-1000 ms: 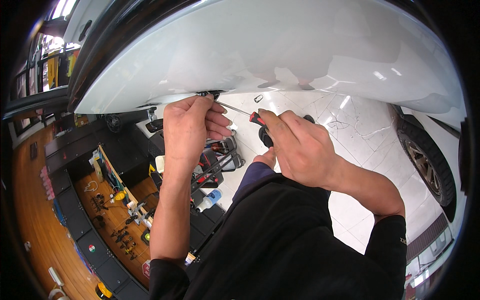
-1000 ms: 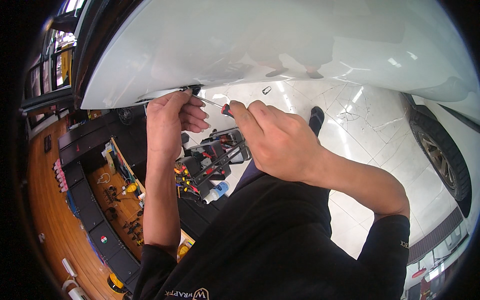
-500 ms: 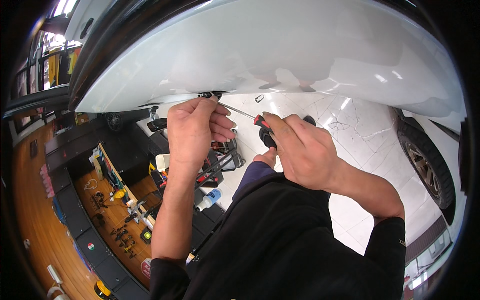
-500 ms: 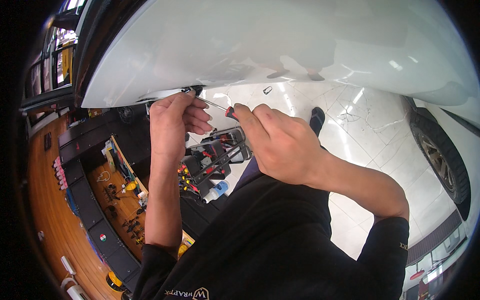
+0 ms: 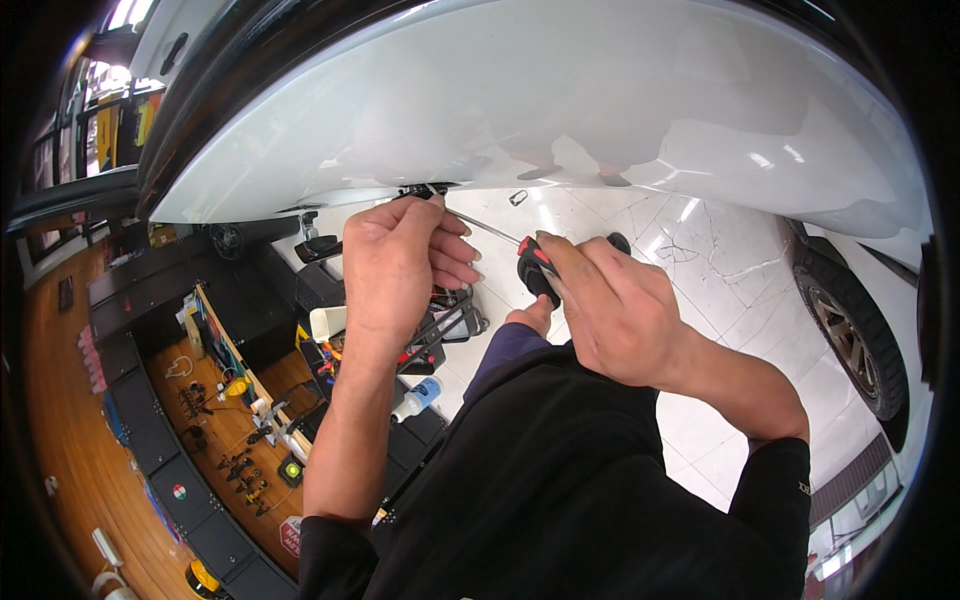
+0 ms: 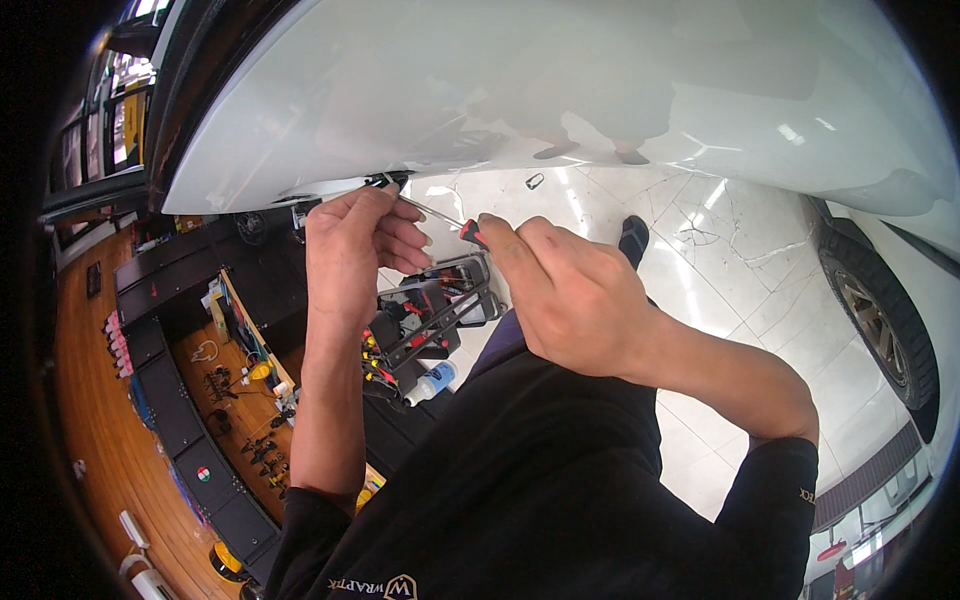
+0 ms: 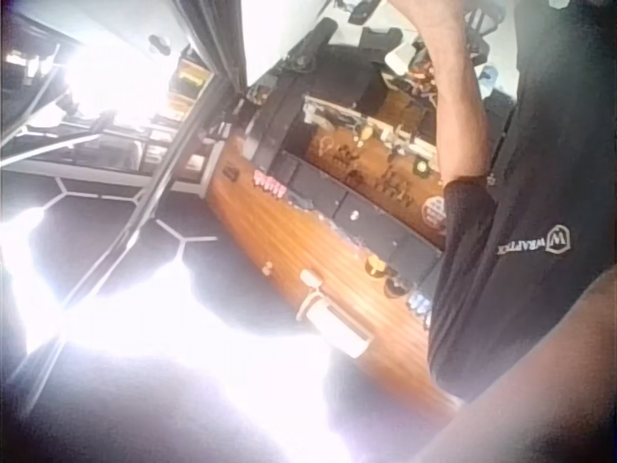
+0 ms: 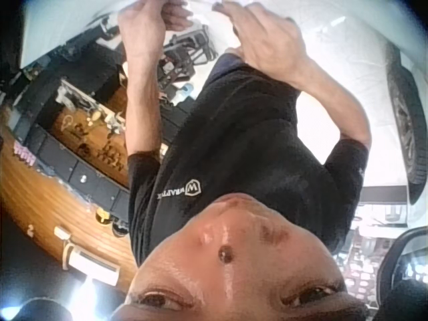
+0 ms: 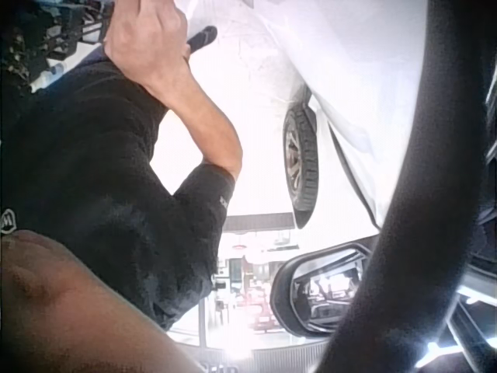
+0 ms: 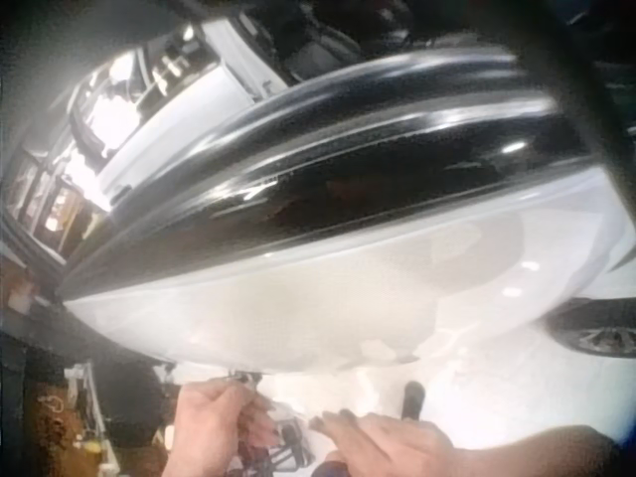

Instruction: The person removes a car door handle, cleans the mounting area, and reinstalls the handle using a screwdriver. The person repeatedly aligns and secures the handle to the door panel.

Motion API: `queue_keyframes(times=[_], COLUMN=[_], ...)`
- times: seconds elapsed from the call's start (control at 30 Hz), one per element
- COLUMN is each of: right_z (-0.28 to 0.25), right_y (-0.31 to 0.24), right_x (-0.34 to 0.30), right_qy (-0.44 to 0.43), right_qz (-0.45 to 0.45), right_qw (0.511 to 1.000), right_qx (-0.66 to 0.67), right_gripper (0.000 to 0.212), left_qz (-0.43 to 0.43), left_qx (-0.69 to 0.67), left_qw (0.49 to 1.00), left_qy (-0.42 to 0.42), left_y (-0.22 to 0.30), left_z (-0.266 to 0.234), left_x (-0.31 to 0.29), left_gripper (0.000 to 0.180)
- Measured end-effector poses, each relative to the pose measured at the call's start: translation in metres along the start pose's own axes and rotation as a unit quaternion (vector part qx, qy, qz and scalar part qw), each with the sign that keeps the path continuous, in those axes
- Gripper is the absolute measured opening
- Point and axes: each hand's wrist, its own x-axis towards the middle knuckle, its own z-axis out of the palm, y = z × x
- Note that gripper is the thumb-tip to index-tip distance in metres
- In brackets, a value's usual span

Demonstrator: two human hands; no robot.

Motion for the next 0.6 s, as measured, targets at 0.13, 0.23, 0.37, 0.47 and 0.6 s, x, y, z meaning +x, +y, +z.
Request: queue_keyframes(times=[0.13,0.23,0.37,0.47,0.6], right_z=[-0.001,-0.003,-0.005,-0.012,-0.009], right_y=[0.0,-0.001,0.0,-0.002,-0.002], right_x=[-0.001,-0.001,-0.004,-0.004,-0.005], right_qy=[-0.001,-0.001,0.0,-0.02,-0.008], right_qz=[-0.005,-0.003,0.003,0.017,0.015], right_qw=[1.0,1.0,1.0,0.999,1.0], right_qx=[-0.007,-0.001,0.009,0.023,0.021], right_gripper=[0.049,0.051,0.054,0.043,0.054], left_qz=[-0.003,-0.002,-0.004,-0.007,-0.011], left_qx=[0.006,0.008,-0.004,-0.007,-0.002], left_qw=[1.0,1.0,1.0,1.0,1.0], left_qy=[-0.001,-0.001,-0.004,-0.008,-0.006], left_y=[0.001,0.0,0.0,-0.001,0.0], left_z=[0.001,0.002,0.004,0.005,0.005], left_x=[0.0,-0.001,-0.002,-0.004,-0.005], left_gripper=[0.035,0.034,0.034,0.034,0.034])
